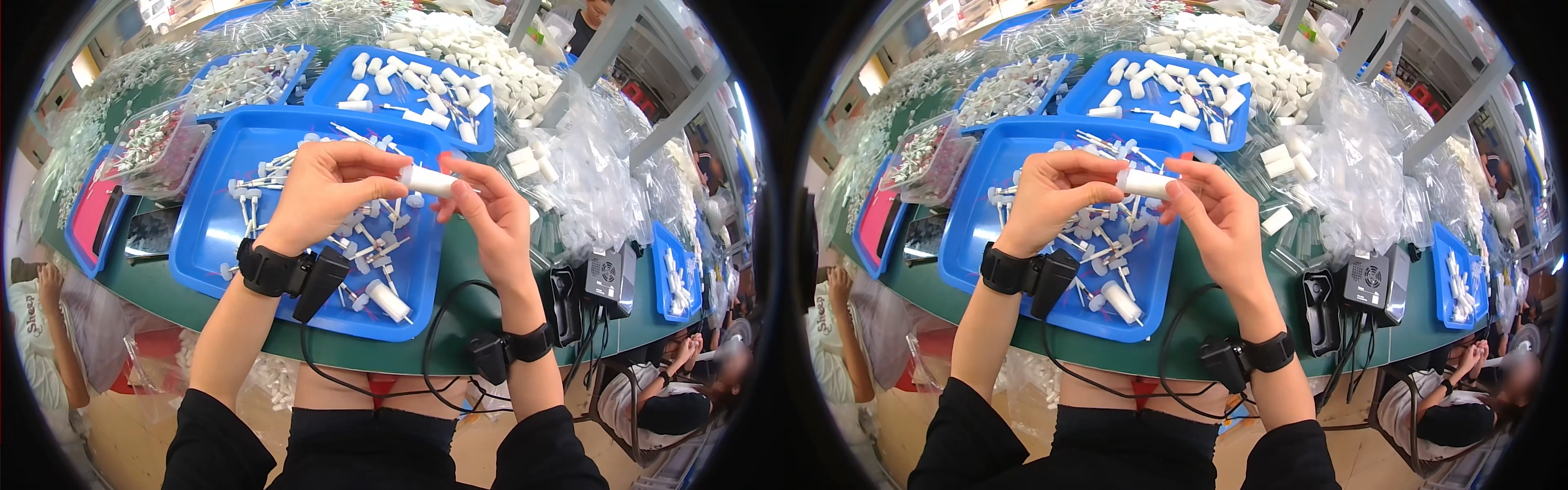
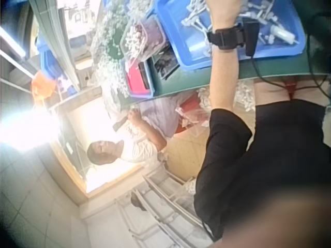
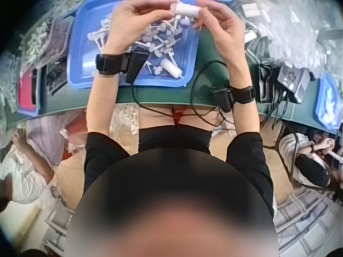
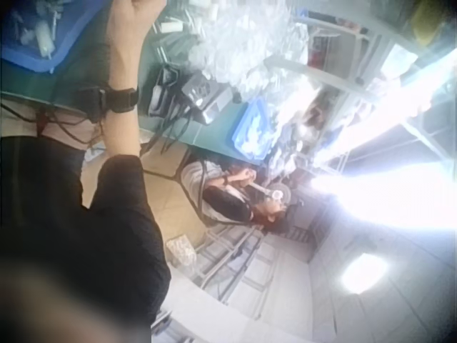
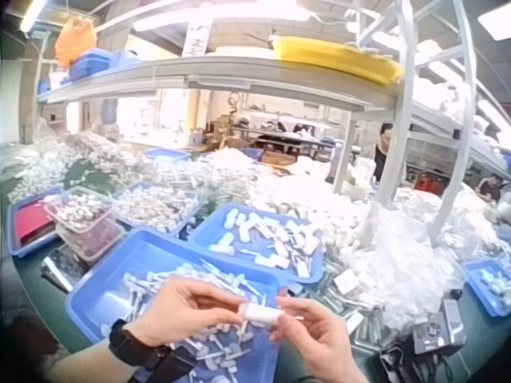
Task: The person assembles small white cylindrical components by inserting thin metal rods into them. They pick up the parts from blue trays on a green table, fit them together by hand, and place the finished units back into the tray. The process is repetitive and performed one unit at a time.
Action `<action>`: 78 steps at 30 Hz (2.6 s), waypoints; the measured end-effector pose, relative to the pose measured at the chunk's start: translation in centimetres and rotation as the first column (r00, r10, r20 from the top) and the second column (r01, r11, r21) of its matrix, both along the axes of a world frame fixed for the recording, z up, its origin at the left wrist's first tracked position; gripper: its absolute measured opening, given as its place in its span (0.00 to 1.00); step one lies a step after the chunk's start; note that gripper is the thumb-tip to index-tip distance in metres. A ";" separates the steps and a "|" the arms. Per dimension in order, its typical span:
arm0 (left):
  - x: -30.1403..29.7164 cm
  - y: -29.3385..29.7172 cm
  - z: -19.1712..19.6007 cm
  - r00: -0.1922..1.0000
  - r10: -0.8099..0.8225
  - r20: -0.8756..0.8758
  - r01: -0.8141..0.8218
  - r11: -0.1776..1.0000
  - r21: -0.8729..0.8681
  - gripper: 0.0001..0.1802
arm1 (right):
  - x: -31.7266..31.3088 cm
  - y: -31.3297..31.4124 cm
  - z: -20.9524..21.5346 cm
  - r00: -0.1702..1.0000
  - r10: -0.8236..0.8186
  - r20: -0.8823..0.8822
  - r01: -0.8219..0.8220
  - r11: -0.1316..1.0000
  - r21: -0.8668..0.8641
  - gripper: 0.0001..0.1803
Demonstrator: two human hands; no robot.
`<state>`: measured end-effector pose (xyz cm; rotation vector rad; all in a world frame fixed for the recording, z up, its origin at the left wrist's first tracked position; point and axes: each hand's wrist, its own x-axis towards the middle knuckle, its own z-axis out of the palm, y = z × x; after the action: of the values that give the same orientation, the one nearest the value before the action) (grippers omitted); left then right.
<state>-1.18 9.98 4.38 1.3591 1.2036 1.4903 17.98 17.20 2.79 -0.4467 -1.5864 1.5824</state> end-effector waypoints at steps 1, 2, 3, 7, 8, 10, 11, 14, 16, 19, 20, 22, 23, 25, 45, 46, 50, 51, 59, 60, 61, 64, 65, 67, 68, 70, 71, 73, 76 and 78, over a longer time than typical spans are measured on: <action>0.0 0.1 -0.2 1.000 0.004 0.022 -0.004 1.000 0.025 0.12 | 0.0 0.0 -0.2 1.000 -0.003 0.005 0.003 1.000 0.030 0.15; 0.0 0.2 -0.3 1.000 -0.002 0.022 0.002 1.000 0.012 0.12 | -0.1 -0.1 -0.4 1.000 -0.007 0.010 0.006 0.998 0.060 0.16; 0.0 0.2 -0.3 1.000 -0.009 0.023 0.009 1.000 -0.001 0.12 | -0.3 -0.4 -0.3 1.000 -0.002 -0.005 0.003 0.996 0.086 0.14; 0.2 0.1 -0.2 1.000 -0.011 0.010 0.011 1.000 0.014 0.11 | -0.4 -0.6 -0.3 0.997 -0.065 0.029 0.057 0.977 0.207 0.13; 0.3 0.0 -0.1 1.000 -0.015 0.015 0.014 0.999 0.029 0.11 | -0.2 -0.7 0.1 0.997 -0.071 0.037 0.062 0.975 0.214 0.13; 0.5 -0.1 0.0 1.000 -0.021 0.021 0.020 0.998 0.056 0.11 | -0.3 -0.7 0.4 0.997 -0.062 0.048 0.055 0.988 0.142 0.13; 0.4 -0.1 -0.1 1.000 -0.009 0.012 0.008 0.998 0.067 0.11 | -0.4 -0.8 0.5 0.998 -0.046 0.053 0.043 0.997 0.062 0.13; 0.4 0.0 -0.2 1.000 0.016 -0.011 -0.015 0.997 0.072 0.10 | -0.5 -0.9 0.5 0.997 -0.043 0.068 0.043 0.999 -0.004 0.13; 0.5 -0.1 0.0 0.999 0.031 -0.033 -0.030 0.999 0.036 0.10 | -0.5 -1.1 0.3 0.996 -0.068 0.060 0.065 0.996 0.055 0.12; 0.4 -0.1 -0.1 0.998 0.022 -0.052 -0.019 0.998 0.064 0.11 | -0.5 -1.4 0.1 0.989 -0.143 0.043 0.131 0.970 0.205 0.11; 0.4 0.0 -0.1 0.998 0.019 -0.056 -0.013 0.995 0.099 0.11 | -0.5 -1.4 0.1 0.983 -0.175 0.053 0.156 0.955 0.254 0.11; 0.6 0.0 -0.4 0.998 0.017 -0.064 -0.006 0.986 0.166 0.12 | -0.5 -1.3 0.0 0.969 -0.242 0.056 0.206 0.908 0.364 0.11; 0.6 -0.1 -0.3 0.996 0.018 -0.084 -0.002 0.982 0.190 0.12 | -0.5 -1.3 0.0 0.959 -0.280 0.049 0.234 0.875 0.424 0.12; 0.6 -0.3 -0.1 0.993 0.021 -0.120 0.009 0.970 0.241 0.12 | -0.6 -1.1 -0.1 0.946 -0.326 -0.002 0.275 0.796 0.540 0.12; 0.4 -0.1 0.0 0.992 -0.014 -0.121 0.046 0.963 0.266 0.10 | -1.1 -2.7 0.0 0.986 -0.152 -0.072 0.157 0.985 0.070 0.13; 0.4 -0.1 0.0 0.984 0.006 -0.178 0.049 0.952 0.302 0.10 | -1.0 -2.7 0.0 0.987 -0.143 -0.076 0.148 0.988 0.055 0.12; 0.7 -0.1 0.1 0.940 0.111 -0.323 0.027 0.918 0.395 0.12 | -1.0 -2.7 -0.1 0.985 -0.151 -0.083 0.155 0.987 0.043 0.12; 0.9 -0.2 0.3 0.938 0.117 -0.327 0.035 0.904 0.425 0.12 | -1.0 -2.8 -0.1 0.983 -0.161 -0.083 0.166 0.985 0.050 0.12; 0.0 0.1 -0.1 0.941 0.038 -0.335 0.104 0.913 0.395 0.15 | -0.8 -2.0 0.2 0.973 -0.177 0.146 0.101 0.902 0.420 0.13; 0.3 0.3 -0.4 0.953 0.000 -0.304 0.122 0.916 0.383 0.18 | -0.8 -2.1 0.1 0.954 -0.191 0.229 0.066 0.884 0.463 0.14; 0.6 0.5 -0.5 0.961 -0.037 -0.272 0.141 0.918 0.371 0.22 | -0.9 -2.0 -0.6 0.928 -0.212 0.305 0.008 0.832 0.554 0.16; 1.6 0.5 -0.2 0.986 -0.151 0.070 0.126 0.953 0.277 0.35 | -1.5 -2.8 0.1 0.988 0.008 0.156 -0.016 0.999 0.051 0.19; 1.2 0.7 -0.4 0.977 -0.204 0.067 0.178 0.944 0.277 0.40 | -1.7 -2.7 -0.2 0.993 0.072 0.095 -0.061 0.992 -0.113 0.21; 1.1 0.9 -0.5 0.987 -0.160 0.024 0.145 0.939 0.313 0.38 | -1.3 -2.1 0.0 0.976 0.212 -0.037 -0.211 0.905 -0.368 0.25; 1.1 1.0 -0.5 0.991 -0.137 0.003 0.128 0.935 0.331 0.37 | -0.9 -1.8 0.2 0.946 0.306 -0.111 -0.322 0.831 -0.454 0.26; 1.0 0.7 -0.4 0.994 -0.109 -0.019 0.110 0.953 0.284 0.35 | -1.1 -1.8 0.5 0.950 0.302 -0.078 -0.298 0.807 -0.509 0.26; 1.0 0.6 -0.4 0.995 -0.096 -0.029 0.100 0.960 0.260 0.35 | -0.9 -1.5 0.5 0.933 0.340 -0.118 -0.348 0.767 -0.539 0.26; 0.9 0.5 -0.3 0.995 -0.093 -0.040 0.100 0.965 0.244 0.33 | -0.7 -1.2 0.2 0.898 0.383 -0.217 -0.435 0.697 -0.569 0.25; 0.7 0.5 -0.3 0.995 -0.072 -0.066 0.085 0.970 0.227 0.31 | -0.6 -0.9 -0.4 0.850 0.393 -0.350 -0.526 0.643 -0.557 0.23; 0.7 0.5 -0.4 0.997 -0.074 -0.025 0.077 0.972 0.222 0.27 | -0.5 -0.9 -0.5 0.836 0.395 -0.380 -0.547 0.647 -0.531 0.23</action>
<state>-0.47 10.47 3.99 1.5496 1.0053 1.5995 17.47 16.25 2.33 -0.1622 -0.9941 2.4953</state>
